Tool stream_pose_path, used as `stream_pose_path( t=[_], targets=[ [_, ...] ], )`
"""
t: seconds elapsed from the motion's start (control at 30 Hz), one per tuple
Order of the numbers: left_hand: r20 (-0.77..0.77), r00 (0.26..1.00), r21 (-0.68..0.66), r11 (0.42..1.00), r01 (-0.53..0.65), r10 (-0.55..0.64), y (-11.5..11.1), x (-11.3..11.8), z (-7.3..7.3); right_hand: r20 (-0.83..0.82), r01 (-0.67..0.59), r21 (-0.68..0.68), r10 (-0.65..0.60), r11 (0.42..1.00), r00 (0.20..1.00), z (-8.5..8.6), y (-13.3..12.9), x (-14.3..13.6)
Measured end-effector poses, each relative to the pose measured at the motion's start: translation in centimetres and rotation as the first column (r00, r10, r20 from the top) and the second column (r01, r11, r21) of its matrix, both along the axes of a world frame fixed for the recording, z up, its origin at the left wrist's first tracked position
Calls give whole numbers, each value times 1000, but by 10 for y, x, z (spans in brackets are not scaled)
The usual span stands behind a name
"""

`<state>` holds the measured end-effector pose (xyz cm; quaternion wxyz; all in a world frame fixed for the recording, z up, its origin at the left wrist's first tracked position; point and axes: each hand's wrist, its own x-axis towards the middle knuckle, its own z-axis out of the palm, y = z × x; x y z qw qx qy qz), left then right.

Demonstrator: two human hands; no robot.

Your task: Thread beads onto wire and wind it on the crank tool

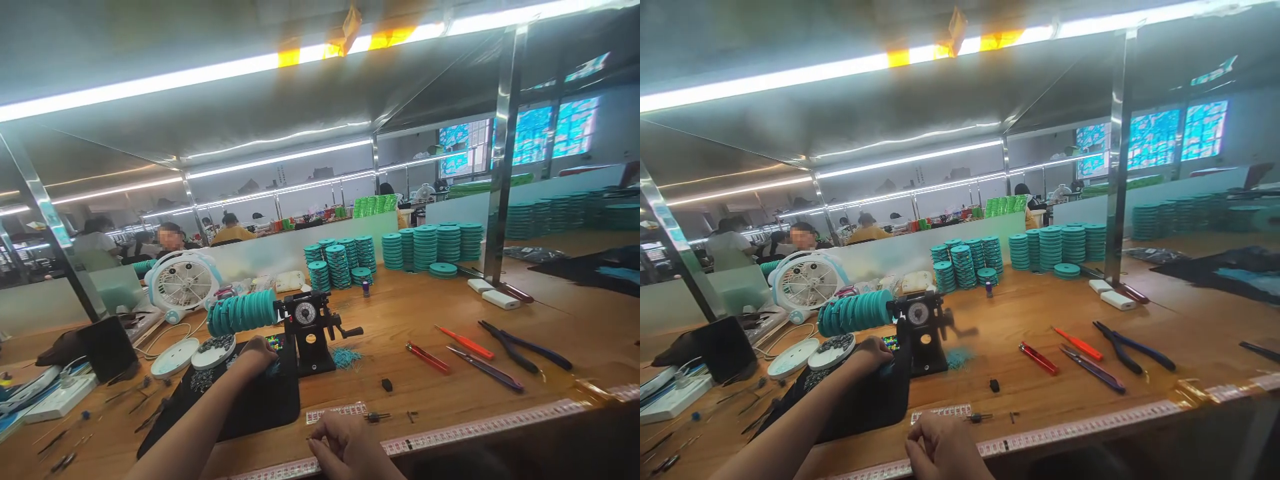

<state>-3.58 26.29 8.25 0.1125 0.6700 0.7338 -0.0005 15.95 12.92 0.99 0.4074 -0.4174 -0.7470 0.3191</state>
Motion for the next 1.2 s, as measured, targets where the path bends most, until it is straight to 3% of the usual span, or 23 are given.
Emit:
stream_pose_path(
  t=[0.4, 0.9, 1.2],
  targets=[
    [-38, 995, -5, 996, 87, -87, 0, -4, -1, -12, 11, 11, -11, 1000, 1000, 0, 0, 0],
    [-68, 996, -10, 999, 52, -52, -3, 11, 10, -63, -33, 39, 36, 999, 997, 5, -4, 3],
    [-31, 999, -6, 999, 45, -45, -1, 7, 8, -57, -23, 34, 25, 999, 998, 7, -5, 4]
  ],
)
